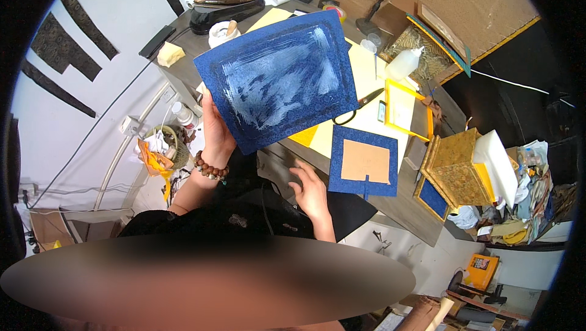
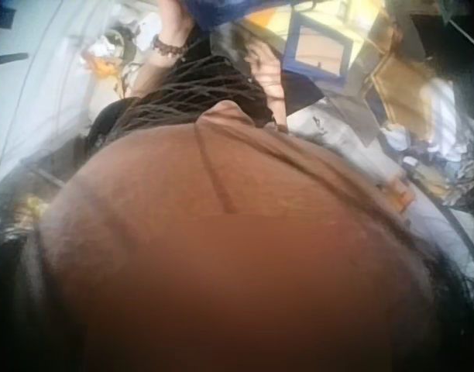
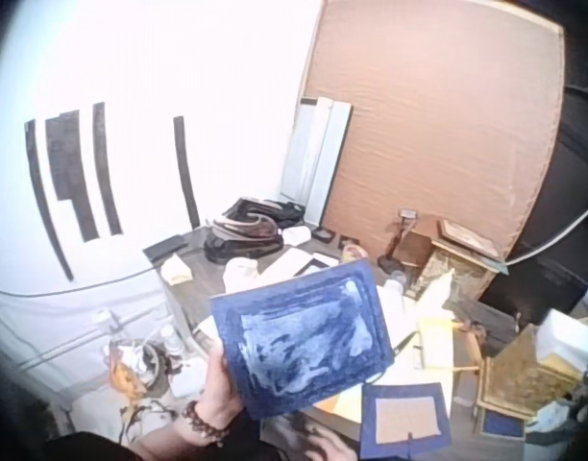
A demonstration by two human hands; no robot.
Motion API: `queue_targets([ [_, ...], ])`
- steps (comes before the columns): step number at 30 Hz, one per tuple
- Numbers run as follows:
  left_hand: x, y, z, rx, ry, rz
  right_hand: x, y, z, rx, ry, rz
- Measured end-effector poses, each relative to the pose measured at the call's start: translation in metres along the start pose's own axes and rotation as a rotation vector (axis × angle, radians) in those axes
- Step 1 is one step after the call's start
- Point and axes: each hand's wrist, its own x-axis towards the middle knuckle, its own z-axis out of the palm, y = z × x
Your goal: The person smooths a patterned fabric on a blue frame, then uses a small iron to press the surface. They handle several blue frames, applying a white substance to one and wiping it with a cloth. The person inspects the treated frame and sets it aside.
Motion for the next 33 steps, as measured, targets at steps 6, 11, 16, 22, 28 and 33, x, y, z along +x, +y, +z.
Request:
queue_targets([
  [6, 0.002, -0.005, -0.008, 0.017, -0.033, 0.010, -0.001, -0.017, -0.013, 0.142, 0.150, 0.262],
  [11, -0.004, -0.011, -0.014, 0.001, -0.052, -0.181, 0.010, -0.026, -0.044, -0.083, 0.492, 0.018],
  [16, -0.005, -0.033, -0.025, -0.030, -0.027, -0.522, 0.015, -0.019, -0.074, 0.028, 0.758, 0.147],
  [22, 0.003, -0.067, -0.034, -0.043, 0.024, -0.695, 0.040, 0.045, -0.142, -0.281, 0.676, 0.135],
  [28, 0.003, -0.075, -0.036, -0.006, -0.009, -0.693, 0.170, 0.189, -0.199, -0.643, 0.302, 0.575],
  [33, 0.005, -0.077, -0.040, 0.029, 0.081, -0.666, 0.195, 0.241, -0.182, -0.899, -0.168, 0.823],
])
